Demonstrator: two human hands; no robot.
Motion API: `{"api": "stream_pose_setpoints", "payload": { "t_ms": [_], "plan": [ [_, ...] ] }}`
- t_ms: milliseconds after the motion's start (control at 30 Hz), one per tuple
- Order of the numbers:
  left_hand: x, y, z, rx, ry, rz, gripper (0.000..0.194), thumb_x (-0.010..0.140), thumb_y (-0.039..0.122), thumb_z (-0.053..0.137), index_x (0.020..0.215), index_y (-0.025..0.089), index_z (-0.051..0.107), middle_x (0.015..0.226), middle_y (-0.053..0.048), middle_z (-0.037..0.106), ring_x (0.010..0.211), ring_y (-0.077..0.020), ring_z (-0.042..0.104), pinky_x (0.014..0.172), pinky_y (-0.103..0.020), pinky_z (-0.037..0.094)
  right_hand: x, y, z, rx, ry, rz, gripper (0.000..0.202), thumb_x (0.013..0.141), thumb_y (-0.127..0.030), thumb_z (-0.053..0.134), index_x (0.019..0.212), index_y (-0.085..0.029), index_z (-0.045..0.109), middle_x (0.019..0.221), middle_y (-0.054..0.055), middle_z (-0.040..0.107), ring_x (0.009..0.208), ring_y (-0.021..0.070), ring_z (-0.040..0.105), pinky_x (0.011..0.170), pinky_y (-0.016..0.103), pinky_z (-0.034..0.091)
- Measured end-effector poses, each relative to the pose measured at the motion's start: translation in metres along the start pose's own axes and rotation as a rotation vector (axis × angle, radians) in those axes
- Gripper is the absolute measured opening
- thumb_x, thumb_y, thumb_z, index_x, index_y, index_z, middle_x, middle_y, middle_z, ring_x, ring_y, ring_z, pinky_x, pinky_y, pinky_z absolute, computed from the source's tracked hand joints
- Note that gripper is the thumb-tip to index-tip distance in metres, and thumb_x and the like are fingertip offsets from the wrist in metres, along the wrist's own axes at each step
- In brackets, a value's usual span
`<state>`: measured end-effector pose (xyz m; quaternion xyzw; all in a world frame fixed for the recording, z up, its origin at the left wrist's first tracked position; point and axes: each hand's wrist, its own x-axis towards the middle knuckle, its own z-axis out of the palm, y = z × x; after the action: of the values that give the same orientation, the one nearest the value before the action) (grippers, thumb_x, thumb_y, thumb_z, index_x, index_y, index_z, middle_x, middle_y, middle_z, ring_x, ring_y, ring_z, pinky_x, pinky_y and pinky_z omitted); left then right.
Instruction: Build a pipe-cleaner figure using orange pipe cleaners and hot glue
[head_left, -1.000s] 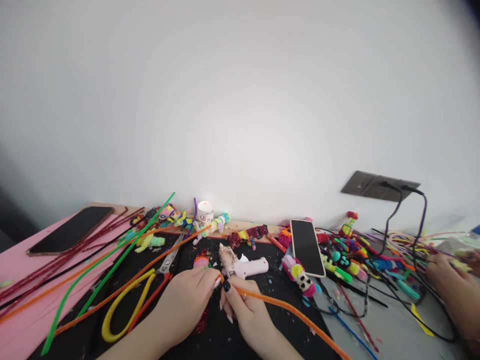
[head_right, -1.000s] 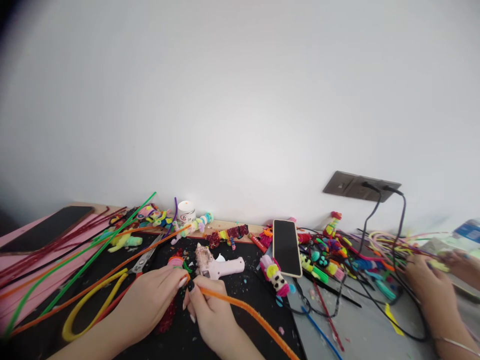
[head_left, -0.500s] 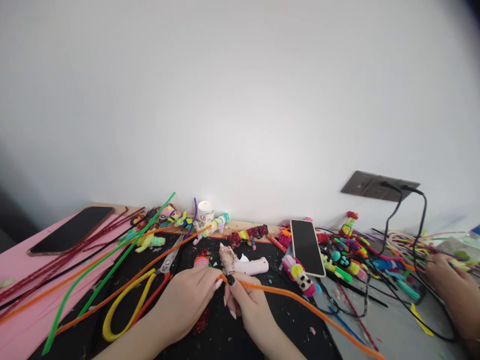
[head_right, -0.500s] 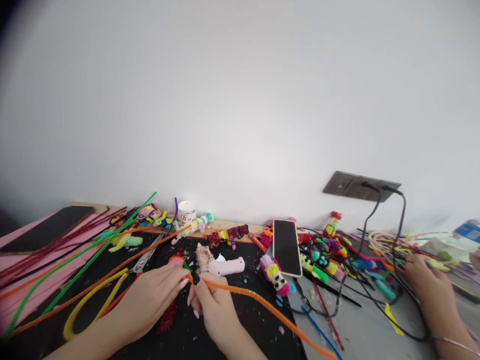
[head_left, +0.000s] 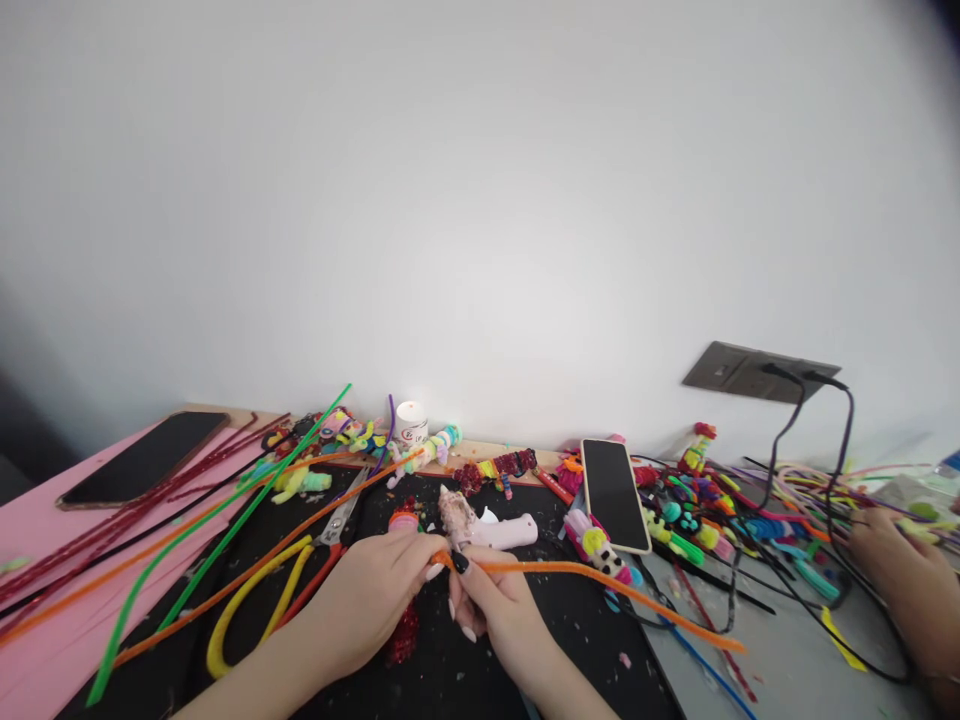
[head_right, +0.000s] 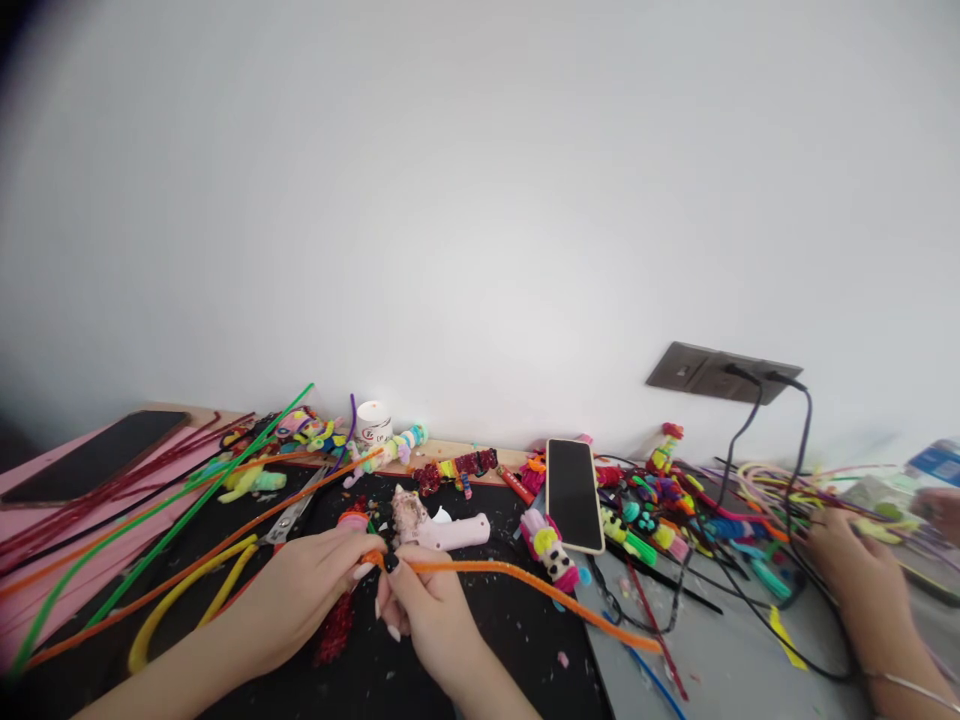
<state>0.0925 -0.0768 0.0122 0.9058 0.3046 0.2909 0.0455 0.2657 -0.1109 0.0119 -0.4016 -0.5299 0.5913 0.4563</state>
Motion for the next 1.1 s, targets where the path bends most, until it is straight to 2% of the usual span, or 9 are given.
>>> {"api": "stream_pose_setpoints", "payload": {
  "t_ms": [233,467,633,933,1100],
  "plan": [
    [0.0019,0.0038,-0.0052,-0.04,-0.077,-0.029,0.034,0.098,0.023,0.023,0.089,0.019,0.055,0.079,-0.004,0.066,0.071,-0.0195,0.062,0.065,-0.029,0.048,-0.001,0.0036,-0.0005,0.014,-0.015,-0.004,0.047,0.086,-0.056,0.05,0.058,-0.018,0.054,0.042,-0.006,0.039,0.036,0.0068,0.03,0.04,0.021,0.02],
    [0.0017,0.0045,-0.0025,0.079,-0.042,0.002,0.032,0.097,0.02,0.024,0.087,0.018,0.055,0.076,-0.005,0.065,0.068,-0.0185,0.062,0.065,-0.028,0.048,-0.0001,0.0055,-0.0009,-0.012,-0.012,-0.009,0.047,0.087,-0.055,0.049,0.06,-0.017,0.054,0.042,-0.007,0.039,0.037,0.0064,0.03,0.04,0.02,0.019],
    [0.0012,0.0054,0.0007,0.148,-0.036,-0.033,0.029,0.096,0.017,0.027,0.087,0.018,0.055,0.073,-0.005,0.065,0.067,-0.0195,0.063,0.065,-0.03,0.05,-0.0021,0.007,0.0001,-0.045,-0.008,-0.02,0.048,0.088,-0.056,0.047,0.061,-0.017,0.053,0.043,-0.007,0.039,0.039,0.0062,0.031,0.041,0.02,0.021],
    [0.0016,0.0087,0.0026,0.21,0.01,-0.033,0.031,0.096,0.016,0.027,0.085,0.019,0.056,0.072,-0.003,0.064,0.068,-0.0175,0.062,0.069,-0.028,0.05,-0.001,0.0039,0.0013,-0.111,0.013,-0.028,0.051,0.088,-0.057,0.046,0.059,-0.017,0.052,0.043,-0.006,0.038,0.039,0.0066,0.033,0.042,0.02,0.022],
    [0.0022,0.01,0.0042,0.238,0.0,-0.051,0.032,0.096,0.016,0.026,0.085,0.017,0.057,0.073,-0.005,0.065,0.067,-0.0195,0.062,0.064,-0.031,0.052,-0.0019,0.0043,0.0015,-0.125,0.02,-0.032,0.05,0.088,-0.057,0.046,0.059,-0.017,0.053,0.043,-0.006,0.039,0.04,0.0068,0.033,0.042,0.02,0.023]
  ]
}}
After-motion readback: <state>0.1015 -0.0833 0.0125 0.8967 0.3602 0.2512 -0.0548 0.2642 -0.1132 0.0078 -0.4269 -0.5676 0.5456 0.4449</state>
